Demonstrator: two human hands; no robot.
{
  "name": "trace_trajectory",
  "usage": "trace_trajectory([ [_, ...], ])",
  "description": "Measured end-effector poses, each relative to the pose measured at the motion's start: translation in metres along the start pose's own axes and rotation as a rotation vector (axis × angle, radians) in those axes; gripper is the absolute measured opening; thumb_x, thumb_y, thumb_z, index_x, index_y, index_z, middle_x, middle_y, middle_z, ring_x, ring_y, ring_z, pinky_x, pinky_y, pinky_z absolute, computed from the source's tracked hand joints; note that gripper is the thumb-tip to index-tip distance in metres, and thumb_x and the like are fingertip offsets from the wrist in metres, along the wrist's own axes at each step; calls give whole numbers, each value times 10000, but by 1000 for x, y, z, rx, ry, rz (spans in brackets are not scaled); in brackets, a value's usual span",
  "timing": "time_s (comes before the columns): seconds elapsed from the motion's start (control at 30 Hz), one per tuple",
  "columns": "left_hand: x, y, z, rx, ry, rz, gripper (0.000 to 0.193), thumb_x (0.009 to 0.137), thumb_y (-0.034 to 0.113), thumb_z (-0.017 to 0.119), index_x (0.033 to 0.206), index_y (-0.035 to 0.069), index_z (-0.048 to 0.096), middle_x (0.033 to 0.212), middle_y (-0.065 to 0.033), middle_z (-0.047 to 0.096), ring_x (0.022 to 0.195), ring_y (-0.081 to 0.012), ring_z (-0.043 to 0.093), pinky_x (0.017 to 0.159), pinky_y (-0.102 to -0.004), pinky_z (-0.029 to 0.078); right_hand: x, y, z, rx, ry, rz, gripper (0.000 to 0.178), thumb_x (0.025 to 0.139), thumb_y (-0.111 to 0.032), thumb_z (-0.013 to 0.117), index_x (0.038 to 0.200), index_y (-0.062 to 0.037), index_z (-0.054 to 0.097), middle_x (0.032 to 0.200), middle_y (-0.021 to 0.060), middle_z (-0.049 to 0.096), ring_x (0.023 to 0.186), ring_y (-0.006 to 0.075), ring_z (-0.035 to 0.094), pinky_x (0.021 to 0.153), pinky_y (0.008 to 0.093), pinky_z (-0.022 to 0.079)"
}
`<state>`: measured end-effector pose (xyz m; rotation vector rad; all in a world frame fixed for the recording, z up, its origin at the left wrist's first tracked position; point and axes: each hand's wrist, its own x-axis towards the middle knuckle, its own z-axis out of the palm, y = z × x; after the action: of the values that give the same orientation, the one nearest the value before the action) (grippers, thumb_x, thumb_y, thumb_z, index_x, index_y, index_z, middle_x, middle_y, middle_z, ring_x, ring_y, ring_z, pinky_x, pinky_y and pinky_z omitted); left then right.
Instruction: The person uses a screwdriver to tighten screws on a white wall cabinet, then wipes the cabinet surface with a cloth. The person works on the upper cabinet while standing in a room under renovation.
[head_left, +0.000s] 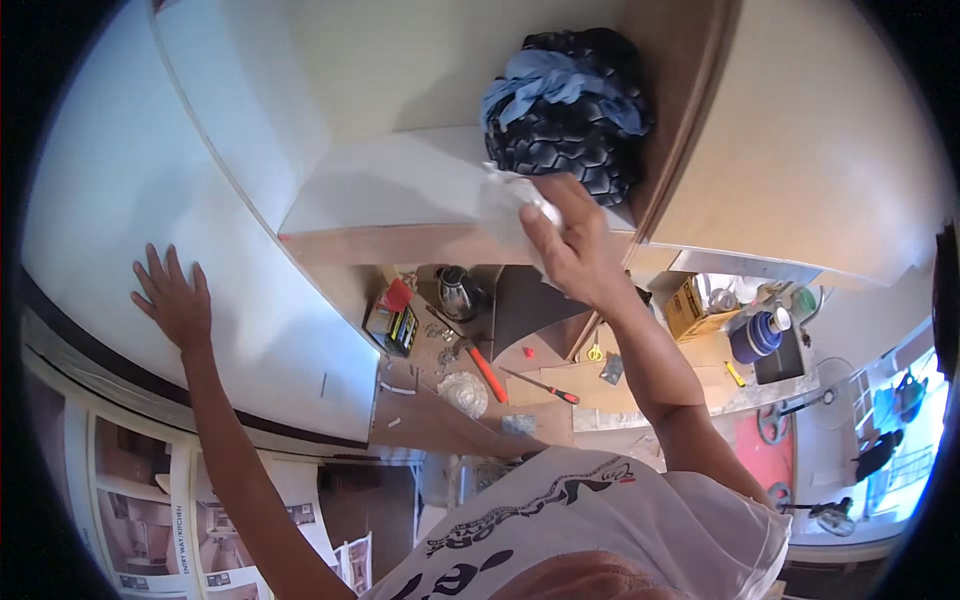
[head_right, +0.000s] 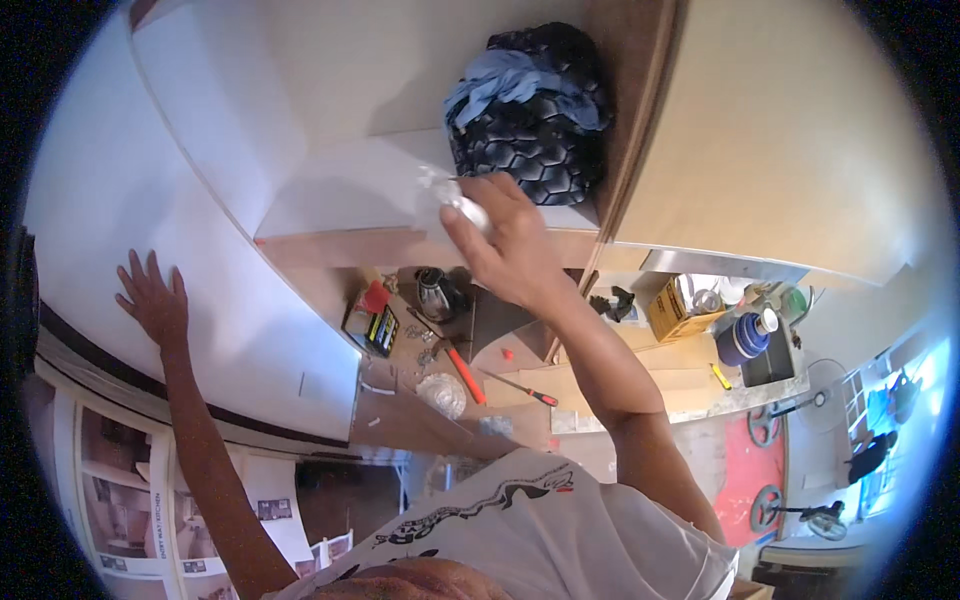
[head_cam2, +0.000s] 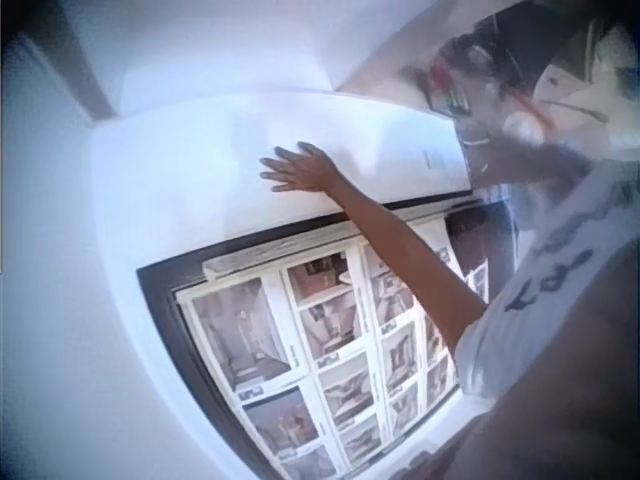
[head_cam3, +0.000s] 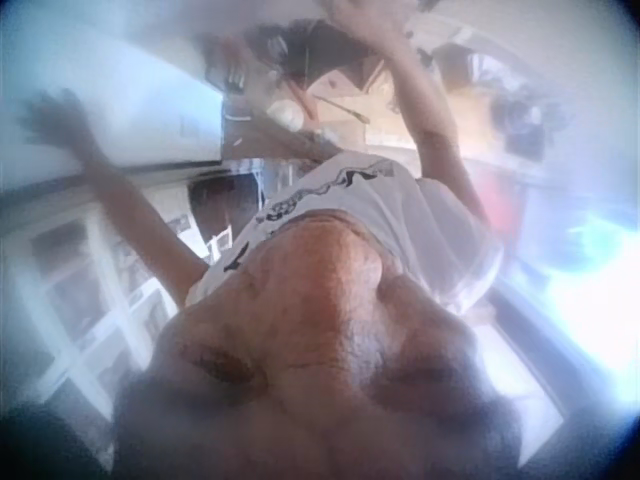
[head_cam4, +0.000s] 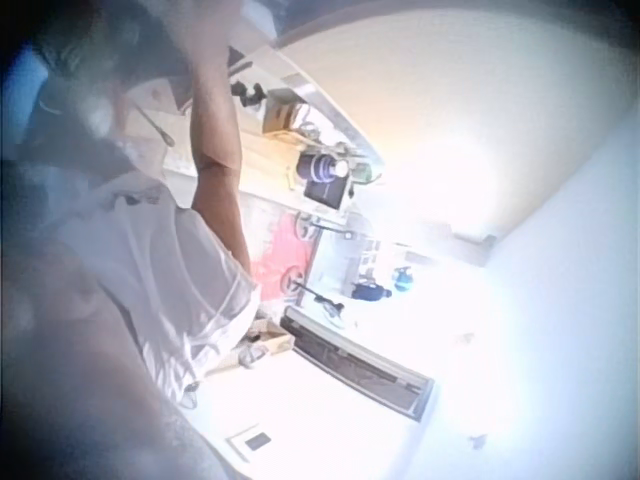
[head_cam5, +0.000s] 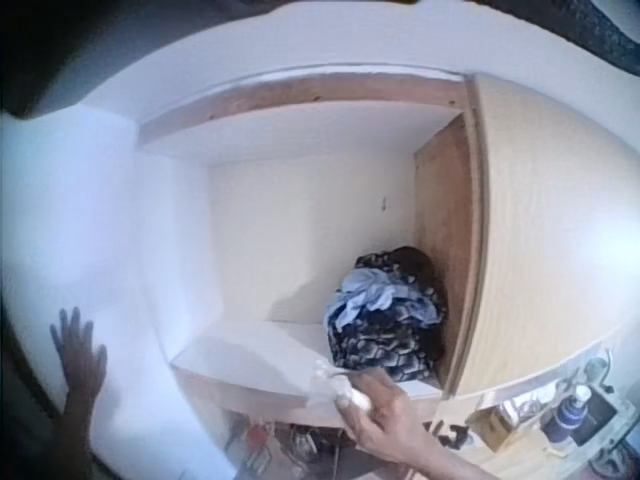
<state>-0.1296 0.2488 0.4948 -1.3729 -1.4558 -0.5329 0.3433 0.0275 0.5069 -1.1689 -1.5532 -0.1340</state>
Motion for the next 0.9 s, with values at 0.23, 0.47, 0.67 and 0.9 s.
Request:
trace_trajectory([
  [0.23,-6,-32,-34,-526,-272,-142,450,901,404,656,1194,61,666,1464,-146,446,1413,-325,329,1155,-514,235,-16,-10,34,242,-143,0,298,954,-202,563,1143,25,603,1010,175,634,925,271,619,831,354,484],
  [0.47,-106,196,-174,-2242,-684,-288,602,827,22,749,1363,3,475,1204,-76,603,1088,-146,572,935,-284,475,-80,4,161,911,-208,692,545,1024,-460,455,1238,36,523,1113,95,607,1024,157,548,908,285,443],
  [0.67,-67,153,-164,-2085,-753,-486,387,873,6,689,1245,-14,585,1109,-82,681,992,-151,640,869,-280,520,-14,-23,107,759,-729,331,572,986,-446,524,1310,26,509,1259,231,577,1217,306,535,1043,405,424],
  [0.9,28,28,-111,-936,61,-168,370,920,142,631,1284,90,586,1158,-177,658,1062,-339,638,914,-389,497,131,53,3,-672,532,-26,852,751,-516,769,1366,-19,452,1341,315,470,1284,458,435,1047,508,381],
])
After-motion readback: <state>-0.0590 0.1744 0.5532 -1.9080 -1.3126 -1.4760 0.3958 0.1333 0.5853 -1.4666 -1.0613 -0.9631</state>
